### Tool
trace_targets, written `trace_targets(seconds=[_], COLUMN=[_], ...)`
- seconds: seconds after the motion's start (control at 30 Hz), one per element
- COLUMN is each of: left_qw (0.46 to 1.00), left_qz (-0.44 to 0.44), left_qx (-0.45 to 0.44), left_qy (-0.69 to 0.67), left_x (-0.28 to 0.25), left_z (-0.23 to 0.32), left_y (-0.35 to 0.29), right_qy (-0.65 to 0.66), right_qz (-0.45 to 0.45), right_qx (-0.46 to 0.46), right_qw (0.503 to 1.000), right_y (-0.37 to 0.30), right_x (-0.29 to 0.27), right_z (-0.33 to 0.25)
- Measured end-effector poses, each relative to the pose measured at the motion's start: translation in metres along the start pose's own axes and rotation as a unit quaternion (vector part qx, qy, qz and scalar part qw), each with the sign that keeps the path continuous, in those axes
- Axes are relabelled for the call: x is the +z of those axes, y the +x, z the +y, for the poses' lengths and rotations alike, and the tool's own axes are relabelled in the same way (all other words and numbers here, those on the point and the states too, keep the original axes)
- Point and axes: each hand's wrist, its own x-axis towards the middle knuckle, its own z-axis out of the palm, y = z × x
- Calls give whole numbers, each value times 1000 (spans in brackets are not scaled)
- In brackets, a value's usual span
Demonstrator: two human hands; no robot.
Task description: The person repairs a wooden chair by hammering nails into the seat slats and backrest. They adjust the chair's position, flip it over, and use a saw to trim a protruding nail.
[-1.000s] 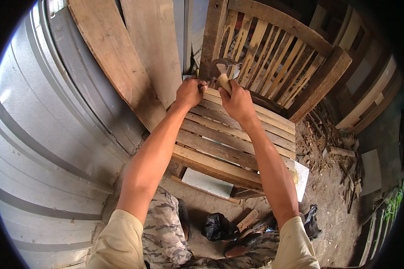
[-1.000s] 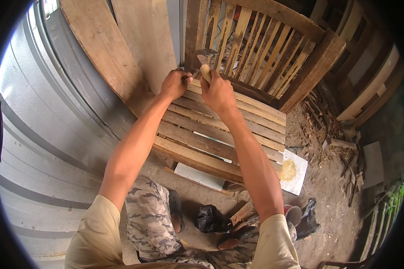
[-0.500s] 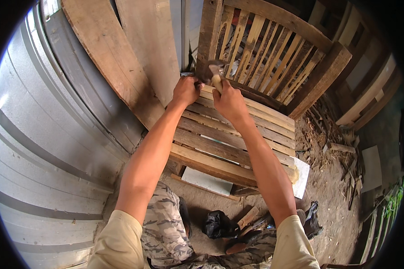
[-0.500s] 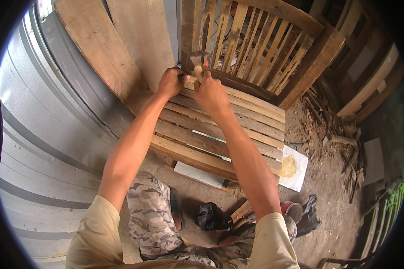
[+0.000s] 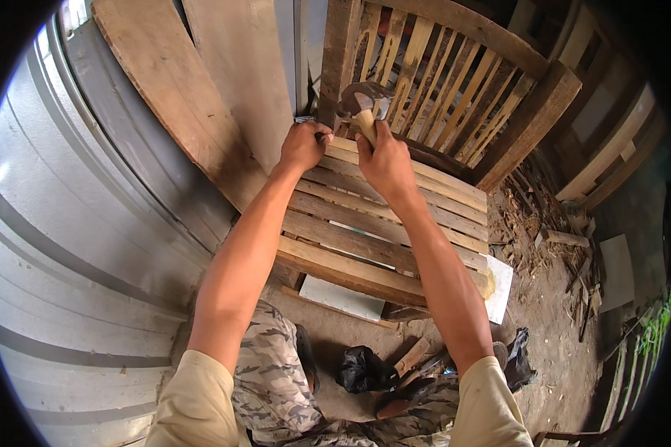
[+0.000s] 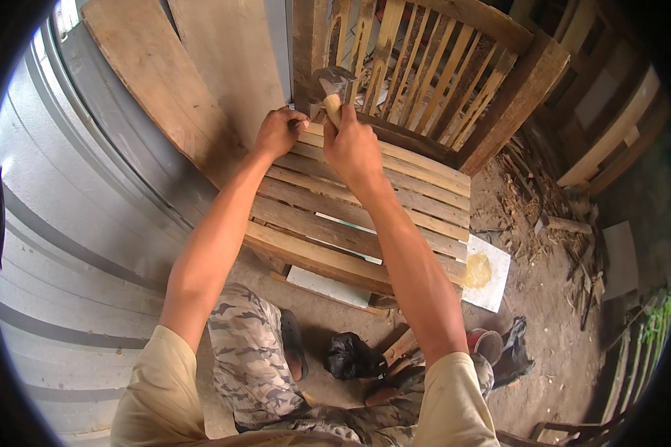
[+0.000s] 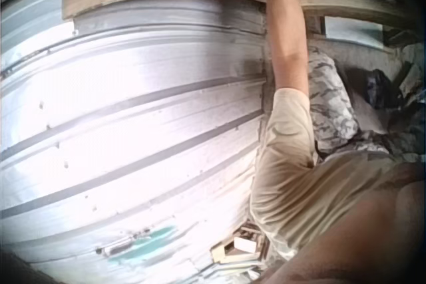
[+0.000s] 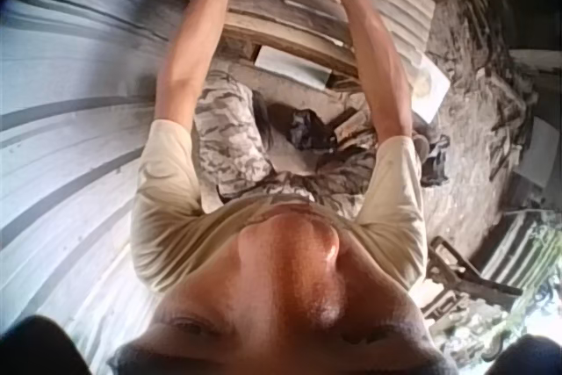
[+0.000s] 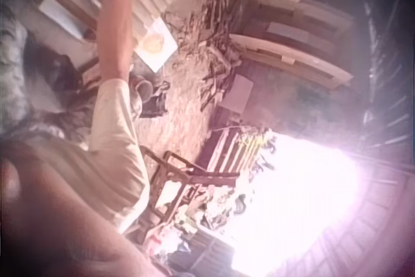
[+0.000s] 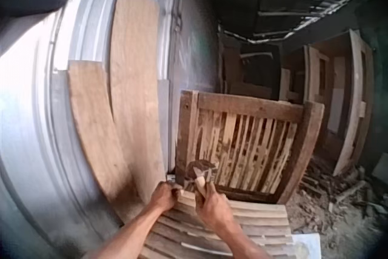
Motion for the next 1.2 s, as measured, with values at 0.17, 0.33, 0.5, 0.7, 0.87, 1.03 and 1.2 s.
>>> trace_targets(seconds=[0.17, 0.33, 0.5, 0.7, 0.87, 1.03, 1.2], left_qw=[999, 1000, 999, 999, 999, 979, 944], left_qz=[-18, -3, -8, -23, 10, 96, 4], left_qx=[-27, 5, -27, -29, -14, -163, -317], left_qy=[-6, 9, -42, 22, -32, -74, -87], left_x=[3, 2, 5, 8, 6, 1, -1], left_z=[9, -4, 2, 4, -7, 1, -1], left_y=[2, 3, 2, 4, 3, 4, 7], right_qy=[-12, -2, -9, -31, 5, 25, 69], right_qz=[-7, -5, -5, -13, 16, 11, -44], right_qx=[-6, -13, -23, -13, 0, 25, 81], right_qw=[1000, 1000, 1000, 999, 1000, 999, 993], right_y=[4, -1, 5, 4, 3, -1, -4], right_x=[3, -1, 5, 11, 6, -3, -7], right_z=[10, -8, -2, 6, 7, 17, 15])
